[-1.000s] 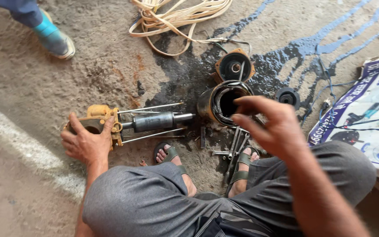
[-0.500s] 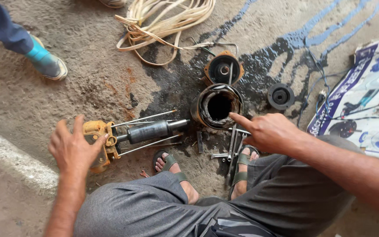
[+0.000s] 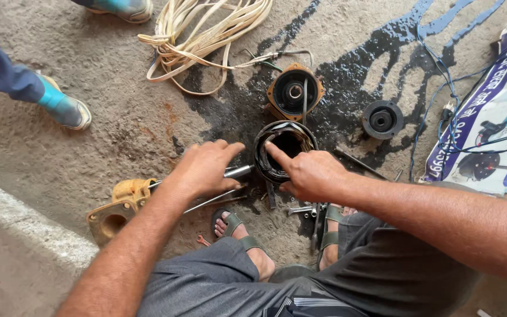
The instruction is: The person disassembles a submersible motor, removing the rotor and stator components. They inspect the parts and then reassemble the motor, fitting the rotor back into the housing and securing the end cap.
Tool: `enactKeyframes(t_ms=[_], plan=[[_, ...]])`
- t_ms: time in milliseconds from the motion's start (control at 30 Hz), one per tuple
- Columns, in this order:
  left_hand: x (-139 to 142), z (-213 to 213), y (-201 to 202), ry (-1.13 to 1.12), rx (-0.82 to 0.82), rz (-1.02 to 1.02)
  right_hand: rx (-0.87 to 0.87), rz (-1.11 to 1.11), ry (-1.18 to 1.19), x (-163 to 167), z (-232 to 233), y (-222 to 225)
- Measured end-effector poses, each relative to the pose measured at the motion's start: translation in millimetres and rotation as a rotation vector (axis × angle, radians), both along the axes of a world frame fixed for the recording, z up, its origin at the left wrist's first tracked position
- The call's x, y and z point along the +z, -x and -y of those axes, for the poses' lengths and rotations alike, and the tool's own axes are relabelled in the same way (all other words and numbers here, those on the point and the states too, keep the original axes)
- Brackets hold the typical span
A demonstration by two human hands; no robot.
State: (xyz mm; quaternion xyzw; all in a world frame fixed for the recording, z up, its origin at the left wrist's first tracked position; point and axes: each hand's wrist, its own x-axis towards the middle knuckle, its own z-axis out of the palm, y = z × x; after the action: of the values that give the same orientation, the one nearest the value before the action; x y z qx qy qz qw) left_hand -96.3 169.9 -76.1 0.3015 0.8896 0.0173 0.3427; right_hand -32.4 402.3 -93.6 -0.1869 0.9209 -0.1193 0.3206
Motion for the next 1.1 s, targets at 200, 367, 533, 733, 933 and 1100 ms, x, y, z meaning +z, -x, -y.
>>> enactKeyframes(t_ms=[200, 367, 533, 733, 933, 1100], plan=[[-26, -6, 2, -0.053, 0.020, 0.157, 0.089, 0.069, -0.050, -3, 1, -1], [-42, -5, 6, -0.050, 0.029, 0.219, 0.109, 0.034, 0.036, -10, -5, -3], [-48, -5, 10, -0.056, 0.023, 0.226, 0.140, 0.049, 0.032, -15, -13, 2], [-51, -3, 12, -0.052, 0.066, 0.234, 0.009, -0.006, 0.028, 3, -22, 19], [-49, -3, 15, -0.003, 0.070, 0.246, -0.006, 0.102, -0.160, 20, -14, 23], [-47, -1, 16, -0.047, 0.080, 0.198, 0.067, 0.138, -0.280, 19, -26, 29]])
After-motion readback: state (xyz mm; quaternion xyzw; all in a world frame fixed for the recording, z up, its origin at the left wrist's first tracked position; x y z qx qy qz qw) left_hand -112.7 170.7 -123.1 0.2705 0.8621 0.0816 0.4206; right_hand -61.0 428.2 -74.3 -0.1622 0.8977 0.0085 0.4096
